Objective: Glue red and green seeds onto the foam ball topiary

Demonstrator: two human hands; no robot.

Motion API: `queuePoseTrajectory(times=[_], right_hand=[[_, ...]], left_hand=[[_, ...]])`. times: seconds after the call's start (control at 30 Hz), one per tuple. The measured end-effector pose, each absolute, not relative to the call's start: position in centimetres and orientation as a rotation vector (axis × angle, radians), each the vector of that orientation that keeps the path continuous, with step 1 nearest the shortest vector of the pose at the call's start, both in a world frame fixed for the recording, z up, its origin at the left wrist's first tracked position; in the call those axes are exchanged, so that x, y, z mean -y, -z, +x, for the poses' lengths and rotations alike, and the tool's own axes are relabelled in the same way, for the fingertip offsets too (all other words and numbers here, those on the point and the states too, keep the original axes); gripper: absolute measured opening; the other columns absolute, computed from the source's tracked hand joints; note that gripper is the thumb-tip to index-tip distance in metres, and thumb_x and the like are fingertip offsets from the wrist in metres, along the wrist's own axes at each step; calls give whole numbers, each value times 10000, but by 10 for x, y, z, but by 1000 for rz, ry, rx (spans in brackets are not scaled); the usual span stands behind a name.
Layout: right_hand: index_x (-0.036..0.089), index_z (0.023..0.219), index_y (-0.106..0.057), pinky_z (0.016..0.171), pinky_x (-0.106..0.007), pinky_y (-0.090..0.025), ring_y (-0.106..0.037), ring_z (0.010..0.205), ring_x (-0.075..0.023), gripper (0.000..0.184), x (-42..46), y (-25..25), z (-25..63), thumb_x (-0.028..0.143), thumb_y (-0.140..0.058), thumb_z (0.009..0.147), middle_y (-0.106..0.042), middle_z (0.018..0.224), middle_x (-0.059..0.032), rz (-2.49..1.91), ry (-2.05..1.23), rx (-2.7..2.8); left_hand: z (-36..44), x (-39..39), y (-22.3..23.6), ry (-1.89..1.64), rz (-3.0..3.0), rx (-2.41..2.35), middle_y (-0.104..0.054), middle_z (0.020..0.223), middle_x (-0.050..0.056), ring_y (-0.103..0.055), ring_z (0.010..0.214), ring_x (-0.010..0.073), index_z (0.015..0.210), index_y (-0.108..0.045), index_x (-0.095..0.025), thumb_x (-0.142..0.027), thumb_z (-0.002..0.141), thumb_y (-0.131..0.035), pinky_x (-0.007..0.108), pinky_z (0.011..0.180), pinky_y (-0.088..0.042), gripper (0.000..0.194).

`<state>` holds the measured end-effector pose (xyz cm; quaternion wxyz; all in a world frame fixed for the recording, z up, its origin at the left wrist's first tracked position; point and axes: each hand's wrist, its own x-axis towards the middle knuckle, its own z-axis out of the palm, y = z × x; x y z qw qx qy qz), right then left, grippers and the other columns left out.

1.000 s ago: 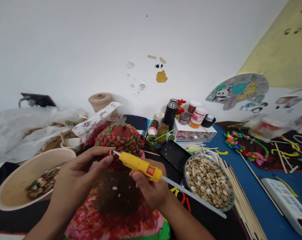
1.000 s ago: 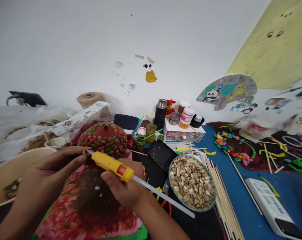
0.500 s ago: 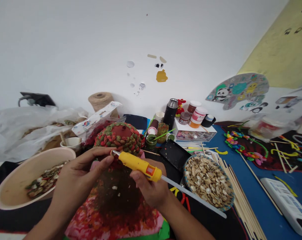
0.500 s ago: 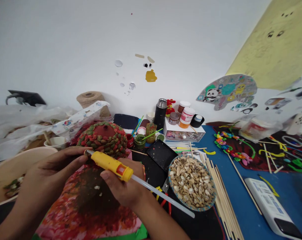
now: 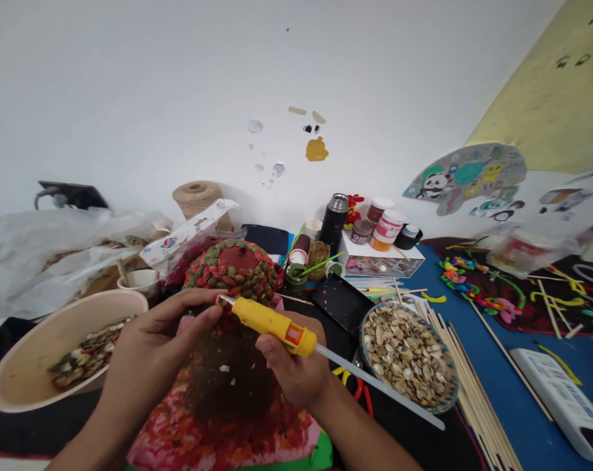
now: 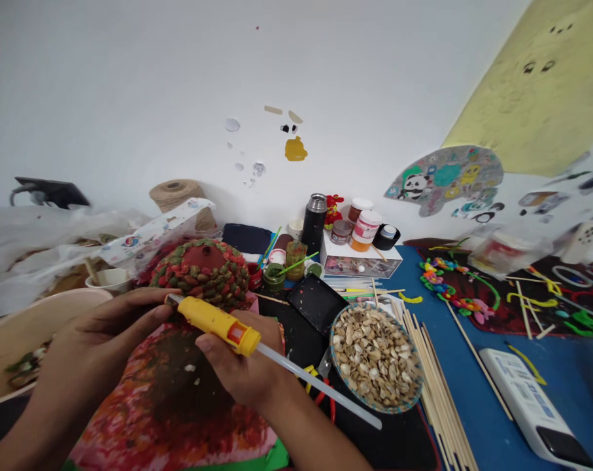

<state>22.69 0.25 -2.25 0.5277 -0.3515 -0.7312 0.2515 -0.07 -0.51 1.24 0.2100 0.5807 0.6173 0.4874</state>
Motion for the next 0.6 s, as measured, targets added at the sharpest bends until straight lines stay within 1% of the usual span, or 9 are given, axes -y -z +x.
queuePoseTrajectory(times=[0.17,0.33,0.53,0.6], right_hand=[[252,673,-642,583,-316,-405,-587,570,-181,789,-3,21,226,764,-392,1217,-599,601,-12,-833,-543,1760],[245,674,-630,592,-319,-392,-579,569,-179,771,-3,22,225,742,-414,1222,-601,612,-14,-827,-538,1748],[249,676,-605,594,-316,-394,-592,578,-176,760,-2,20,226,731,-405,1229,-597,610,-8,-823,-540,1758],[248,679,-598,585,-309,-394,-587,570,-170,753,-2,19,226,729,-411,1229,-594,611,-5,-823,-545,1751]], left_hand=[[-2,6,-10,-1349,1592,-1717,-935,1073,22,-880,982,299,1026,-922,-338,-736,862,-863,358,906,-713,435],[-2,6,-10,-1344,1582,-1718,-935,1073,16,-880,993,299,1023,-926,-338,-743,842,-871,349,921,-707,447],[-3,6,-12,-1339,1602,-1741,-937,1065,8,-880,975,290,1034,-927,-345,-733,851,-863,330,886,-703,433],[-2,7,-14,-1338,1600,-1746,-938,1055,4,-878,944,279,1021,-928,-345,-717,851,-863,309,847,-698,414]])
